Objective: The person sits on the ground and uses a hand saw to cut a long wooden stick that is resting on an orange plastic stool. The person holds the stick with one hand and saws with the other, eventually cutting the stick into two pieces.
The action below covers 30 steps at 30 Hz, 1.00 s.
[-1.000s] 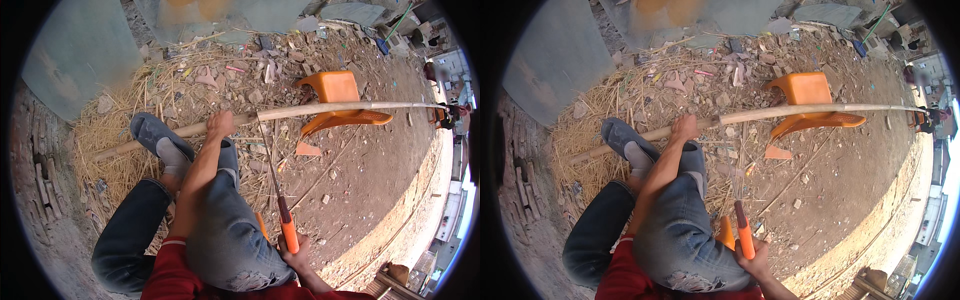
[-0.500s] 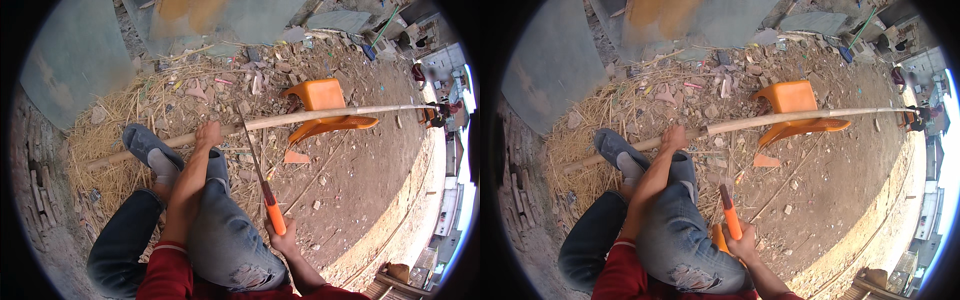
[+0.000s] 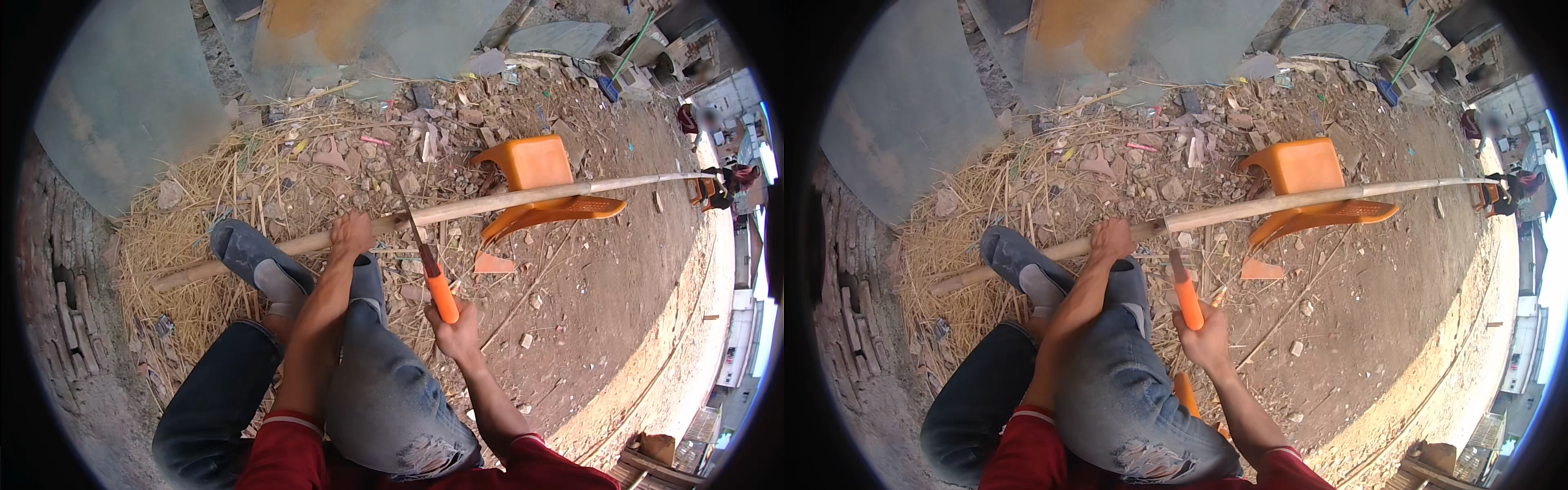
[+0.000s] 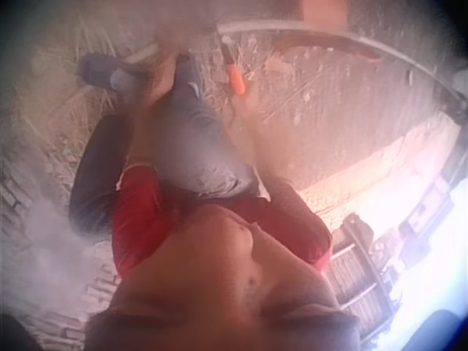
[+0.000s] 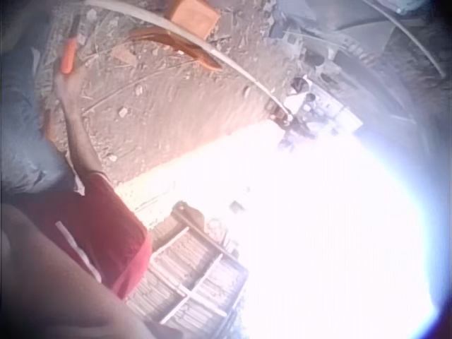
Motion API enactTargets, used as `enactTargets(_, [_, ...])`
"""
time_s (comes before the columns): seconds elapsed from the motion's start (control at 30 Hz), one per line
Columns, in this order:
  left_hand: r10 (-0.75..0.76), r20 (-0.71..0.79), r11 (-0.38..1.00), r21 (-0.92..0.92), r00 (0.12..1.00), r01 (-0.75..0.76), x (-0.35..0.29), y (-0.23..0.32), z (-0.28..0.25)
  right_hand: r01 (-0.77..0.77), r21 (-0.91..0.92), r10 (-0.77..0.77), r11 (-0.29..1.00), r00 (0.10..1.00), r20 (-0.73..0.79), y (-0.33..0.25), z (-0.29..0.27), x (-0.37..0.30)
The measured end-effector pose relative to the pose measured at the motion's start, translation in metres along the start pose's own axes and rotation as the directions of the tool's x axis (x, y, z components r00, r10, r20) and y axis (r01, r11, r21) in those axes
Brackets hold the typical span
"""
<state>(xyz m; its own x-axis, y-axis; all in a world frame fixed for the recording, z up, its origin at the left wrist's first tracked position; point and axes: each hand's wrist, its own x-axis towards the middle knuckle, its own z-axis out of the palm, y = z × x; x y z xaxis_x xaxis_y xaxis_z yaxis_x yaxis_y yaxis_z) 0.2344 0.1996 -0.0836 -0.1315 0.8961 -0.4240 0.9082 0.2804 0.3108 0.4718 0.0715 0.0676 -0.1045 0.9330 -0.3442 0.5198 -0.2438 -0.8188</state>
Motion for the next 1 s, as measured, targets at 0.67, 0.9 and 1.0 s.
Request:
enactTargets(0.67, [-0.071, -0.101, 0.996, 0.040, 0.992, 0.075, 0.008, -0.035, 0.009, 0.141, 0.004, -0.139, 0.990, 0.975, 0.172, -0.085, -0.003, 0.113])
enactTargets(0.9, [-0.034, -0.315, 0.996, 0.068, 0.949, 0.058, -0.003, -0.042, 0.031, 0.306, 0.260, -0.342, 0.916, 0.934, 0.105, -0.220, -0.074, 0.082])
enactTargets(1.0, [-0.056, -0.146, 0.996, 0.066, 0.988, 0.066, -0.004, -0.046, 0.002, 0.458, 0.164, -0.466, 0.874, 0.884, 0.018, -0.234, -0.083, 0.076])
